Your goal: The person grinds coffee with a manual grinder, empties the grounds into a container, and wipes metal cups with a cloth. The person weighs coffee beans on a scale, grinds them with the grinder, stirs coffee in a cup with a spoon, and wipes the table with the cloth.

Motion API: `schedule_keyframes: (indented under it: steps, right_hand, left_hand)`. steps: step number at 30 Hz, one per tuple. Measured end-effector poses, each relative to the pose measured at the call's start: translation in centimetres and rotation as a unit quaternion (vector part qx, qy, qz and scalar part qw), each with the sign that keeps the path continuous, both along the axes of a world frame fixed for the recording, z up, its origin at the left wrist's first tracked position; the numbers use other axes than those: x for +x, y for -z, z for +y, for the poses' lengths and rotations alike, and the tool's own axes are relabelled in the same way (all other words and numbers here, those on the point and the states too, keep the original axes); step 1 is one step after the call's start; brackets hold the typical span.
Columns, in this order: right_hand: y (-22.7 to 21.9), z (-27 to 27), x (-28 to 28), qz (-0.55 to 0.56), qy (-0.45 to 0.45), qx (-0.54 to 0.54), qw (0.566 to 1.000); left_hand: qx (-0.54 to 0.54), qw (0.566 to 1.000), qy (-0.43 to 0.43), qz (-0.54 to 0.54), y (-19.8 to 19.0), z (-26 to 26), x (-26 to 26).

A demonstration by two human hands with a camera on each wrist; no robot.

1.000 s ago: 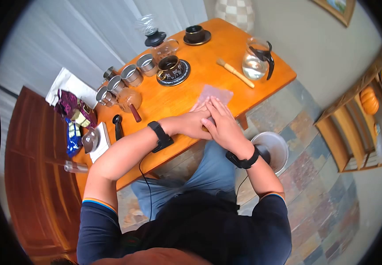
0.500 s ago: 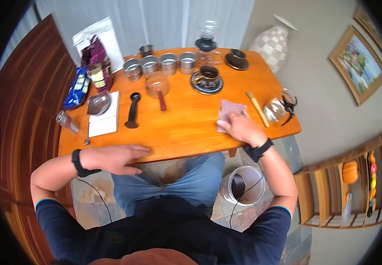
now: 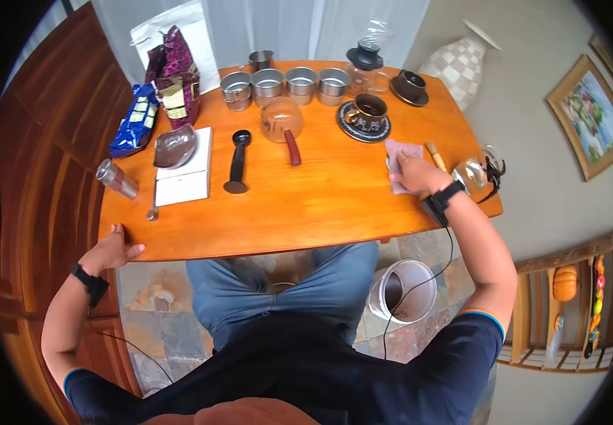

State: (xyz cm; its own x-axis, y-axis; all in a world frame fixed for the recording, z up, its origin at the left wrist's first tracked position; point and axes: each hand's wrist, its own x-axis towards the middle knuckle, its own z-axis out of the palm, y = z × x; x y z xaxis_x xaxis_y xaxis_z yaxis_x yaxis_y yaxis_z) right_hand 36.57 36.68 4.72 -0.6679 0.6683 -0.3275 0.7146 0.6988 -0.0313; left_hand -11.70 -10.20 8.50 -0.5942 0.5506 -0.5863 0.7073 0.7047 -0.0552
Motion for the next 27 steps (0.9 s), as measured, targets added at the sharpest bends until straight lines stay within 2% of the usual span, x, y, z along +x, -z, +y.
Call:
schedule_keyframes:
  steps: [1, 3, 5, 7, 9, 11, 13, 14, 15, 17, 18, 19, 21, 24, 25, 27]
  right_hand:
    - [0.1, 0.6, -0.1, -0.001, 0.011, -0.016, 1.0]
    - [0.5, 2.2, -0.4, -0.027, 0.02, -0.012, 0.999]
    - [1.6, 4.0, -0.7, -0.014, 0.0, 0.027, 1.0]
    - [1.4, 4.6, -1.4, -0.024, 0.019, 0.043, 0.999]
    - [1.6, 5.9, -2.1, -0.005, 0.079, 0.04, 0.996]
    - [2.2, 8.7, -2.3, -0.01, 0.074, 0.044, 0.996]
    - [1.4, 9.7, -3.0, 0.0, 0.085, 0.003, 0.996]
    - [1.9, 10.1, -3.2, 0.062, 0.122, 0.032, 0.99]
    - [1.9, 10.8, -3.3, 0.061, 0.122, 0.031, 0.99]
    - [1.9, 12.7, -4.1, 0.133, 0.192, -0.017, 0.972]
    - [3.3, 15.3, -4.0, 0.116, 0.179, -0.002, 0.977]
    - [5.2, 17.5, -3.3, 0.181, 0.207, -0.051, 0.96]
    - [5.2, 19.3, -4.3, 0.067, 0.153, 0.06, 0.984]
    - [2.5, 16.5, -5.9, 0.085, 0.215, 0.025, 0.973]
    - [2.8, 16.3, -5.8, 0.086, 0.218, 0.023, 0.972]
    - [2.5, 16.1, -5.6, 0.023, 0.186, 0.011, 0.982]
  left_hand:
    - [-0.017, 1.0, 0.005, 0.009, 0.5, 0.0, -0.7]
    - [-0.036, 0.999, -0.004, -0.04, 0.4, 0.4, -1.6]
    - [-0.072, 0.997, 0.007, -0.032, 1.1, 0.4, -1.8]
    - [-0.077, 0.996, 0.013, -0.044, 2.0, 0.4, -2.4]
    - [-0.095, 0.994, 0.024, -0.045, 1.2, 0.5, -2.1]
    - [-0.088, 0.994, 0.017, -0.063, 1.6, 0.3, -2.5]
    - [-0.096, 0.994, 0.012, -0.058, 1.4, 0.5, -2.2]
    - [-0.101, 0.993, 0.01, -0.063, 1.4, 0.6, -2.1]
    - [-0.102, 0.993, 0.01, -0.064, 1.4, 0.7, -2.1]
    - [-0.11, 0.992, 0.011, -0.066, 1.4, 0.8, -2.1]
    - [-0.116, 0.991, 0.009, -0.065, 1.4, 0.8, -2.1]
    - [-0.11, 0.991, 0.002, -0.076, 1.4, 0.8, -2.1]
    - [-0.112, 0.99, 0.001, -0.084, 1.4, 1.0, -2.3]
    - [-0.125, 0.988, 0.022, -0.084, 1.6, 1.0, -2.6]
    - [-0.12, 0.989, 0.02, -0.085, 1.9, 0.8, -2.7]
    - [-0.111, 0.99, 0.019, -0.088, 2.2, 0.6, -2.9]
